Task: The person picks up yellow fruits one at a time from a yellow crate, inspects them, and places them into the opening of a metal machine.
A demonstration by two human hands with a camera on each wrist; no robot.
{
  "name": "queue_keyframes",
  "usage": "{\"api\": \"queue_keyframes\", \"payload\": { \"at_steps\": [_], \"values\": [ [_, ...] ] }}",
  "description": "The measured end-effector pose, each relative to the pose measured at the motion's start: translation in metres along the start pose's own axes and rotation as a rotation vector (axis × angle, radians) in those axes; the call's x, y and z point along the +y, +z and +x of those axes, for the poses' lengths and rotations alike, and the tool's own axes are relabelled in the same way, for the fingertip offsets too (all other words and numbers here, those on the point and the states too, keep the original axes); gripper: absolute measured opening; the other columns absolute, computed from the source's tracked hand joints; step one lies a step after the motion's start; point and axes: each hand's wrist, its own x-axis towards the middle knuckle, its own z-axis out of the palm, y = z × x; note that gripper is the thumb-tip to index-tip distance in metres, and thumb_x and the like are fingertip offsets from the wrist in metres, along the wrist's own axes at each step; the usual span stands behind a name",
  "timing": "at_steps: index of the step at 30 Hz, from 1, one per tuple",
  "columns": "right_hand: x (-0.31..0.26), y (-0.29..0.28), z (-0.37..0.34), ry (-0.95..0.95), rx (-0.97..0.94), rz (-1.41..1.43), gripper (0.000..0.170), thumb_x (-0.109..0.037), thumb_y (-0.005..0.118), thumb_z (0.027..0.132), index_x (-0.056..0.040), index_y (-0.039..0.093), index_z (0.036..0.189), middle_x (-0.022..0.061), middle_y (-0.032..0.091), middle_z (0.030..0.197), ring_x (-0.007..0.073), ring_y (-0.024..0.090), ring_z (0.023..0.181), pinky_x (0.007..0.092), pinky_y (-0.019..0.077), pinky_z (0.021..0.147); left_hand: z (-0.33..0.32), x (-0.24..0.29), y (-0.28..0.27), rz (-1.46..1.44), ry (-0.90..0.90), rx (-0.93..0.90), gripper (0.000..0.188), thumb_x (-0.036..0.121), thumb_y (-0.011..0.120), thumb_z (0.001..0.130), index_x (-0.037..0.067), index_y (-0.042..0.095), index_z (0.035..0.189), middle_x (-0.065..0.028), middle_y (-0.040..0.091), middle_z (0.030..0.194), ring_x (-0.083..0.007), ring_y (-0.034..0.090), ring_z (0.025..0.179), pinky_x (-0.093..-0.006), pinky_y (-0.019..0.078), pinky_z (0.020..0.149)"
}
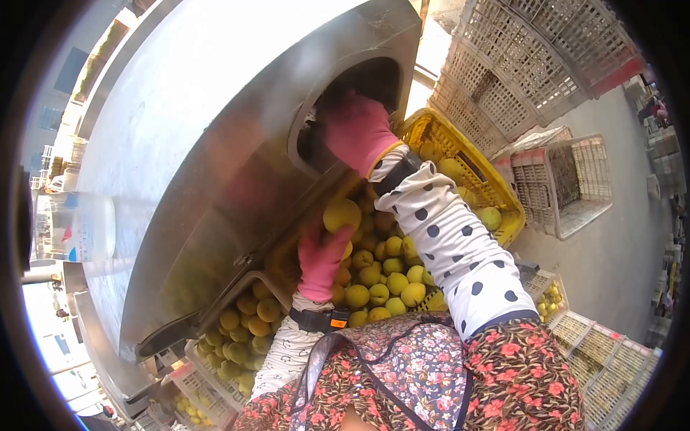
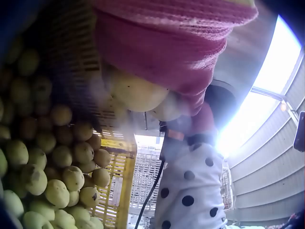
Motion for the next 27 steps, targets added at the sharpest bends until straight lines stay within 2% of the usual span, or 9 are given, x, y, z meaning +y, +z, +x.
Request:
{"api": "queue_keyframes", "payload": {
  "at_steps": [4,7,11,15,16,19,22,25,27],
  "values": [
    [0.030,0.006,-0.037,-0.085,0.478,0.689,0.070,-0.026,0.082,0.076,-0.0050,0.056,0.137,0.0214,0.063,0.118,0.0379,0.064,0.108,0.0423,0.0547,0.093,0.002,0.027,0.008,0.481,0.252,0.168,0.060,0.034,0.084,0.078,0.002,0.065,0.125,-0.0169,0.071,0.104,-0.0330,0.068,0.094,-0.0406,0.0526,0.084],
    [0.034,0.020,-0.100,-0.032,-0.107,1.206,0.085,-0.022,0.081,0.075,-0.0043,0.044,0.150,0.0205,0.061,0.129,0.0313,0.063,0.118,0.0364,0.0505,0.099,0.006,0.050,0.003,0.612,0.495,0.125,0.067,0.034,0.086,0.074,0.002,0.063,0.129,-0.0201,0.070,0.103,-0.0392,0.067,0.094,-0.0441,0.0531,0.086],
    [0.030,0.017,-0.124,-0.209,-0.112,0.974,0.077,-0.023,0.082,0.074,-0.0031,0.052,0.142,0.0182,0.063,0.125,0.0310,0.064,0.113,0.0380,0.0513,0.097,0.009,0.060,0.008,0.620,0.636,0.104,0.068,0.032,0.087,0.075,0.002,0.063,0.131,-0.0160,0.070,0.106,-0.0315,0.068,0.096,-0.0426,0.0543,0.086],
    [0.033,0.019,-0.102,-0.010,0.126,0.932,0.071,-0.027,0.084,0.072,-0.0030,0.058,0.133,0.0172,0.064,0.120,0.0338,0.066,0.107,0.0406,0.0528,0.091,0.014,0.033,0.018,0.144,0.220,0.028,0.055,0.022,0.078,0.085,0.002,0.060,0.132,-0.0118,0.069,0.110,-0.0222,0.068,0.100,-0.0388,0.0551,0.085],
    [0.035,0.023,-0.089,-0.104,0.310,0.676,0.069,-0.032,0.084,0.073,-0.0023,0.059,0.130,0.0194,0.064,0.115,0.0377,0.066,0.103,0.0439,0.0534,0.087,0.015,0.013,0.015,0.070,0.217,0.004,0.049,0.019,0.074,0.089,0.002,0.059,0.132,-0.0109,0.069,0.112,-0.0207,0.067,0.101,-0.0381,0.0554,0.086],
    [0.023,0.037,-0.047,0.087,0.293,0.188,0.067,-0.035,0.083,0.076,-0.0019,0.059,0.128,0.0213,0.064,0.113,0.0391,0.065,0.099,0.0460,0.0532,0.086,0.011,-0.029,0.009,0.184,0.270,-0.041,0.038,0.019,0.062,0.098,0.003,0.056,0.132,-0.0105,0.066,0.119,-0.0224,0.065,0.108,-0.0398,0.0530,0.095],
    [0.003,0.048,0.002,0.079,0.271,0.140,0.067,-0.037,0.082,0.077,-0.0020,0.058,0.129,0.0237,0.062,0.116,0.0388,0.066,0.095,0.0471,0.0535,0.085,0.002,-0.033,0.012,0.310,0.157,-0.048,0.035,0.027,0.053,0.103,0.004,0.055,0.130,-0.0107,0.063,0.126,-0.0269,0.059,0.120,-0.0447,0.0455,0.108],
    [0.021,0.035,-0.012,-0.117,0.682,0.507,0.070,-0.039,0.081,0.077,-0.0024,0.057,0.132,0.0234,0.062,0.118,0.0373,0.067,0.091,0.0469,0.0543,0.083,0.009,-0.032,0.017,0.411,0.230,0.045,0.036,0.023,0.068,0.092,0.006,0.059,0.122,-0.0092,0.066,0.116,-0.0269,0.063,0.111,-0.0376,0.0484,0.099],
    [0.014,0.025,-0.055,-0.072,0.492,0.724,0.072,-0.035,0.083,0.075,-0.0026,0.057,0.133,0.0228,0.062,0.115,0.0378,0.065,0.092,0.0466,0.0535,0.084,0.012,-0.026,0.016,0.280,0.221,0.034,0.039,0.025,0.066,0.093,0.005,0.057,0.126,-0.0102,0.063,0.121,-0.0280,0.060,0.114,-0.0385,0.0461,0.100]
  ]
}}
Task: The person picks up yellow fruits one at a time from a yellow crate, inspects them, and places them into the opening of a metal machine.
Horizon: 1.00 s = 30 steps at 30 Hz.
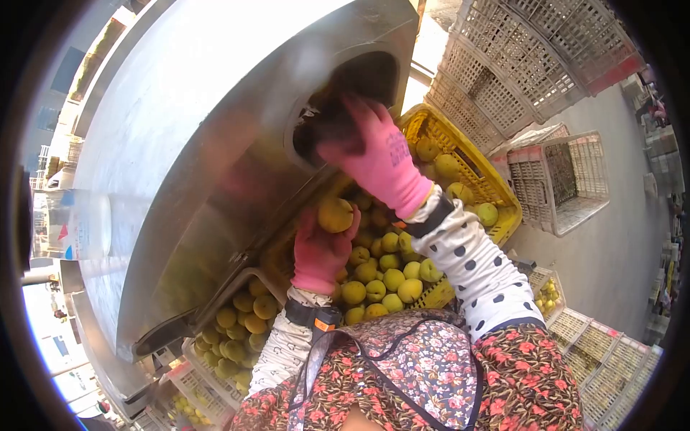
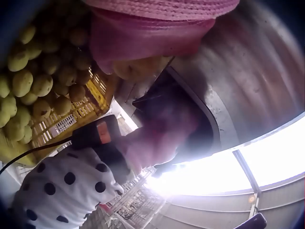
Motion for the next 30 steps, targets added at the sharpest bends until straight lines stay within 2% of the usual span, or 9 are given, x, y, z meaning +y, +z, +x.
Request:
{"api": "queue_keyframes", "payload": {
  "at_steps": [3,12,16,20,22,23,26,28,30],
  "values": [
    [-0.027,-0.024,-0.047,0.308,-0.409,0.033,0.074,-0.028,0.083,0.071,-0.0031,0.057,0.136,0.0197,0.063,0.114,0.0356,0.063,0.102,0.0445,0.0521,0.088,0.005,0.018,-0.008,-0.447,-0.147,-0.130,0.047,0.032,0.044,0.105,0.002,0.045,0.141,-0.0141,0.052,0.144,-0.0313,0.048,0.135,-0.0491,0.0355,0.117],
    [-0.023,-0.024,-0.069,0.157,-0.441,0.227,0.072,-0.024,0.084,0.068,-0.0035,0.059,0.132,0.0208,0.062,0.114,0.0390,0.061,0.108,0.0430,0.0513,0.091,0.022,0.044,-0.019,-1.464,-0.160,-0.356,0.054,0.023,0.049,0.098,0.002,0.043,0.147,-0.0163,0.049,0.147,-0.0302,0.045,0.139,-0.0464,0.0334,0.117],
    [-0.016,-0.022,-0.035,0.118,-0.246,-0.077,0.068,-0.026,0.086,0.067,-0.0041,0.061,0.127,0.0210,0.062,0.114,0.0391,0.062,0.104,0.0441,0.0524,0.089,0.024,0.041,-0.008,-0.986,-0.194,-0.192,0.054,0.026,0.051,0.098,0.003,0.045,0.146,-0.0140,0.050,0.148,-0.0316,0.047,0.137,-0.0480,0.0356,0.115],
    [0.006,0.013,0.013,-0.009,-0.097,-0.617,0.051,-0.025,0.084,0.073,-0.0045,0.066,0.115,0.0174,0.064,0.102,0.0381,0.064,0.089,0.0457,0.0535,0.080,-0.016,-0.039,-0.001,-0.828,-0.382,-0.183,0.054,0.032,0.055,0.099,0.005,0.048,0.146,-0.0145,0.051,0.148,-0.0307,0.052,0.132,-0.0419,0.0397,0.112],
    [0.017,0.036,0.046,-0.014,-0.259,-0.694,0.049,-0.037,0.080,0.080,-0.0044,0.065,0.114,0.0229,0.064,0.105,0.0372,0.067,0.092,0.0481,0.0545,0.079,-0.025,-0.050,-0.013,-0.251,-0.282,-0.344,0.057,0.037,0.058,0.097,0.005,0.051,0.143,-0.0163,0.052,0.147,-0.0304,0.054,0.130,-0.0384,0.0412,0.110],
    [0.025,0.028,0.049,-0.084,-0.152,-0.500,0.046,-0.036,0.079,0.081,-0.0047,0.066,0.112,0.0221,0.065,0.104,0.0369,0.067,0.089,0.0483,0.0544,0.077,-0.026,-0.054,-0.017,0.035,-0.212,-0.425,0.058,0.039,0.059,0.096,0.004,0.053,0.142,-0.0172,0.052,0.146,-0.0302,0.055,0.129,-0.0366,0.0420,0.109],
    [0.035,-0.002,0.037,-0.146,0.014,-0.068,0.038,-0.034,0.077,0.083,-0.0057,0.068,0.108,0.0202,0.066,0.101,0.0363,0.067,0.084,0.0485,0.0541,0.076,-0.037,-0.052,-0.017,0.153,-0.610,-0.606,0.062,0.045,0.062,0.092,0.004,0.057,0.138,-0.0202,0.052,0.145,-0.0308,0.056,0.128,-0.0365,0.0441,0.106],
    [0.021,-0.021,-0.006,0.035,-0.095,0.009,0.037,-0.032,0.076,0.085,-0.0062,0.069,0.110,0.0200,0.065,0.101,0.0362,0.067,0.087,0.0481,0.0537,0.078,-0.057,-0.058,-0.021,0.303,-0.515,-0.746,0.063,0.046,0.062,0.090,0.004,0.058,0.137,-0.0197,0.054,0.143,-0.0326,0.056,0.126,-0.0388,0.0453,0.103],
    [0.041,-0.026,-0.056,0.094,-0.511,-0.261,0.044,-0.031,0.077,0.084,-0.0079,0.065,0.121,0.0167,0.065,0.110,0.0338,0.065,0.103,0.0449,0.0518,0.086,-0.062,-0.054,-0.016,0.530,-0.397,-0.918,0.063,0.046,0.063,0.089,0.004,0.058,0.136,-0.0195,0.055,0.140,-0.0335,0.056,0.125,-0.0404,0.0460,0.102]
  ]
}}
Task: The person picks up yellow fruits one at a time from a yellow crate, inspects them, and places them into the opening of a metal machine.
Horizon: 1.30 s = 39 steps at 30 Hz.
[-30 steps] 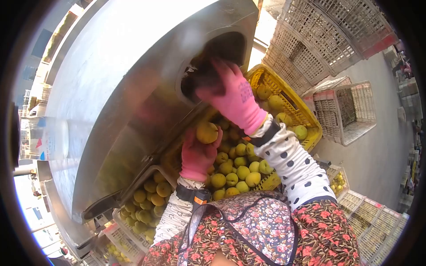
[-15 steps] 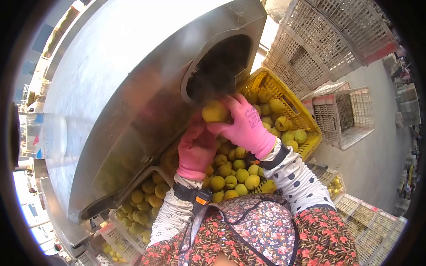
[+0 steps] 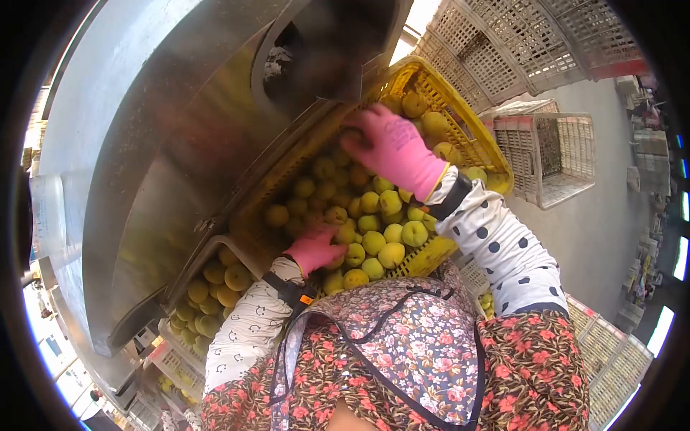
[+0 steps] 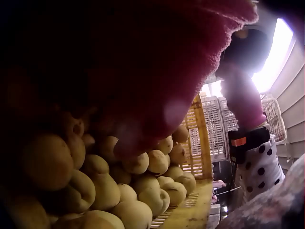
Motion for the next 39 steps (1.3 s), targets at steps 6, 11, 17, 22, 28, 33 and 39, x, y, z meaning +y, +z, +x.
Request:
{"api": "queue_keyframes", "payload": {
  "at_steps": [6,11,17,22,28,33,39],
  "values": [
    [0.060,0.101,-0.061,-0.250,-1.019,-0.877,0.056,-0.040,0.074,0.083,-0.0076,0.063,0.127,0.0116,0.065,0.124,0.0300,0.064,0.113,0.0467,0.0498,0.089,0.032,0.011,0.008,0.201,0.065,-0.020,0.063,0.048,0.061,0.090,0.004,0.058,0.135,-0.0184,0.058,0.131,-0.0315,0.055,0.125,-0.0427,0.0456,0.103],
    [0.032,0.031,-0.045,-0.092,-0.698,-0.123,0.074,-0.025,0.082,0.075,-0.0033,0.054,0.139,0.0171,0.062,0.128,0.0350,0.061,0.118,0.0468,0.0479,0.097,0.024,0.042,-0.035,-1.176,-0.177,-0.255,0.056,0.041,0.059,0.097,0.005,0.053,0.140,-0.0122,0.059,0.132,-0.0231,0.055,0.127,-0.0410,0.0459,0.104],
    [-0.009,-0.007,-0.059,-0.160,-0.091,0.217,0.084,-0.026,0.083,0.073,-0.0004,0.048,0.144,0.0226,0.054,0.142,0.0395,0.056,0.127,0.0455,0.0483,0.103,0.011,0.085,-0.048,-1.567,0.483,0.046,0.046,0.020,0.052,0.102,0.003,0.044,0.144,-0.0105,0.054,0.139,-0.0242,0.052,0.130,-0.0398,0.0407,0.111],
    [-0.022,-0.020,-0.041,-0.182,0.080,0.240,0.083,-0.024,0.084,0.071,-0.0013,0.050,0.143,0.0225,0.059,0.132,0.0391,0.062,0.115,0.0432,0.0525,0.096,-0.008,0.105,-0.071,-1.556,0.634,0.187,0.048,0.011,0.050,0.100,0.001,0.041,0.146,-0.0129,0.049,0.144,-0.0245,0.048,0.135,-0.0400,0.0367,0.115],
    [-0.048,-0.042,-0.001,-0.147,0.202,0.136,0.079,-0.025,0.088,0.067,-0.0068,0.056,0.137,0.0206,0.062,0.120,0.0390,0.064,0.108,0.0423,0.0541,0.091,0.001,0.103,-0.087,-1.692,0.813,0.093,0.045,0.013,0.050,0.101,0.002,0.046,0.145,-0.0124,0.051,0.144,-0.0238,0.048,0.135,-0.0392,0.0371,0.114],
    [-0.025,-0.011,0.054,-0.129,0.392,-0.294,0.063,-0.033,0.084,0.077,-0.0070,0.062,0.129,0.0220,0.061,0.123,0.0417,0.062,0.105,0.0475,0.0536,0.086,0.056,0.028,-0.027,-1.043,0.401,0.272,0.051,0.026,0.056,0.101,0.005,0.046,0.147,-0.0126,0.055,0.142,-0.0224,0.055,0.128,-0.0367,0.0459,0.105],
    [-0.031,-0.022,0.044,-0.096,0.488,-0.160,0.062,-0.031,0.084,0.075,-0.0060,0.062,0.127,0.0223,0.061,0.119,0.0419,0.060,0.105,0.0486,0.0519,0.088,0.035,0.064,-0.037,-0.927,-0.006,0.198,0.065,0.034,0.064,0.096,0.003,0.043,0.149,-0.0127,0.058,0.138,-0.0221,0.062,0.117,-0.0321,0.0508,0.093]
  ]
}}
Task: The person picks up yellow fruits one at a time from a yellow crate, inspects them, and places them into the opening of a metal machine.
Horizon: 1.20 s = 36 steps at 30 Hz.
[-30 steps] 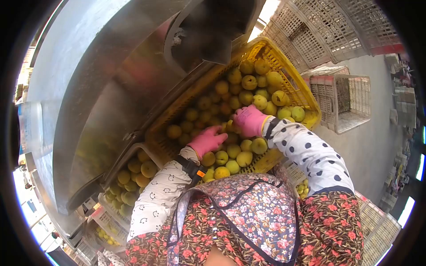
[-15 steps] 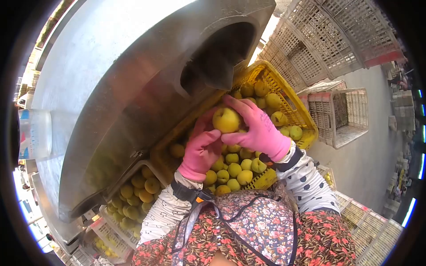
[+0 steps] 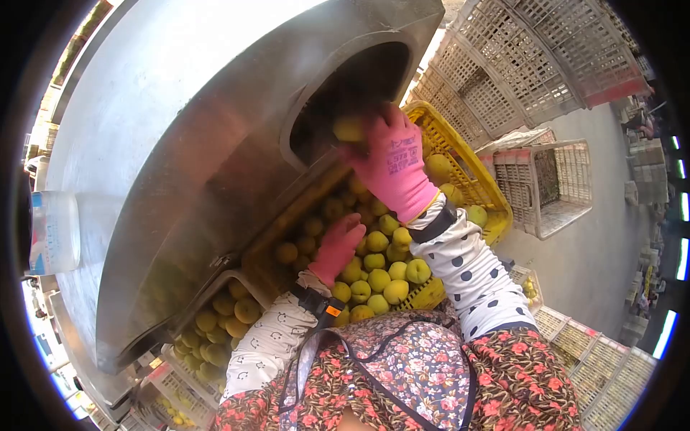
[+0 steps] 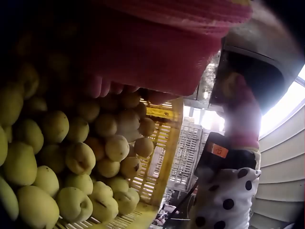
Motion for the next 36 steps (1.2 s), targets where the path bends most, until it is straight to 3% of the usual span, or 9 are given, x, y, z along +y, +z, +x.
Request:
{"api": "queue_keyframes", "payload": {
  "at_steps": [5,9,13,16,19,22,30,33,36],
  "values": [
    [-0.006,0.034,0.021,-0.022,0.007,-0.221,0.058,-0.028,0.084,0.073,-0.0044,0.063,0.121,0.0214,0.063,0.111,0.0410,0.060,0.105,0.0480,0.0513,0.089,0.040,-0.056,0.015,0.220,0.090,-0.029,0.074,0.039,0.068,0.091,0.004,0.041,0.150,-0.0180,0.050,0.146,-0.0289,0.050,0.133,-0.0385,0.0483,0.102],
    [0.002,0.024,0.048,-0.346,0.248,-0.149,0.044,-0.023,0.083,0.075,-0.0040,0.066,0.111,0.0175,0.064,0.105,0.0359,0.064,0.096,0.0439,0.0535,0.082,0.078,-0.097,0.017,0.969,0.190,-0.131,0.081,0.044,0.071,0.085,0.006,0.041,0.150,-0.0207,0.040,0.153,-0.0358,0.043,0.139,-0.0435,0.0409,0.112],
    [-0.004,-0.017,-0.012,-0.015,0.026,0.308,0.030,-0.012,0.080,0.075,-0.0042,0.071,0.102,0.0098,0.064,0.095,0.0278,0.067,0.075,0.0354,0.0540,0.066,0.074,-0.114,0.029,0.958,0.082,-0.140,0.086,0.047,0.075,0.079,0.007,0.043,0.148,-0.0216,0.047,0.147,-0.0374,0.047,0.135,-0.0433,0.0387,0.114],
    [0.033,-0.004,-0.101,0.017,-0.737,-0.040,0.049,-0.025,0.078,0.079,-0.0052,0.064,0.121,0.0106,0.065,0.103,0.0276,0.069,0.087,0.0411,0.0542,0.077,0.082,-0.112,0.028,0.932,0.066,-0.144,0.081,0.042,0.075,0.077,0.009,0.047,0.146,-0.0205,0.054,0.138,-0.0366,0.052,0.129,-0.0423,0.0435,0.109],
    [0.059,0.039,-0.179,-0.227,-1.267,-0.539,0.063,-0.038,0.074,0.081,-0.0063,0.055,0.132,0.0158,0.063,0.114,0.0331,0.067,0.100,0.0469,0.0522,0.085,0.079,-0.108,0.004,0.595,0.171,-0.167,0.064,0.033,0.073,0.077,0.007,0.057,0.133,-0.0175,0.066,0.114,-0.0328,0.064,0.103,-0.0436,0.0531,0.090],
    [0.063,0.057,-0.170,-0.205,-1.457,-0.489,0.063,-0.038,0.077,0.078,-0.0052,0.057,0.128,0.0184,0.062,0.115,0.0372,0.065,0.103,0.0467,0.0526,0.087,0.060,-0.098,-0.030,-0.207,-0.195,-0.370,0.051,0.031,0.071,0.084,0.010,0.061,0.129,-0.0096,0.067,0.115,-0.0214,0.065,0.103,-0.0349,0.0517,0.093],
    [0.027,-0.012,-0.097,0.070,-0.982,0.367,0.079,-0.037,0.078,0.076,-0.0035,0.050,0.142,0.0194,0.061,0.122,0.0365,0.062,0.114,0.0451,0.0502,0.098,0.007,-0.024,-0.006,-0.805,-0.192,-0.623,0.059,0.051,0.057,0.101,0.006,0.054,0.140,-0.0069,0.067,0.119,-0.0155,0.064,0.103,-0.0324,0.0516,0.095],
    [0.061,-0.020,-0.091,0.482,-0.771,0.341,0.073,-0.034,0.077,0.078,-0.0037,0.051,0.140,0.0181,0.061,0.123,0.0338,0.062,0.114,0.0439,0.0510,0.096,0.015,-0.026,-0.014,-0.909,-0.091,-0.683,0.069,0.061,0.057,0.097,0.006,0.055,0.138,-0.0090,0.067,0.116,-0.0204,0.066,0.101,-0.0387,0.0544,0.092],
    [0.119,0.036,-0.135,0.102,-0.995,-0.523,0.062,-0.030,0.075,0.080,-0.0063,0.055,0.133,0.0164,0.061,0.124,0.0317,0.064,0.111,0.0429,0.0529,0.091,0.020,-0.039,-0.014,-0.875,-0.110,-0.430,0.077,0.070,0.055,0.092,0.005,0.057,0.134,-0.0116,0.067,0.114,-0.0250,0.066,0.088,-0.0421,0.0560,0.081]
  ]
}}
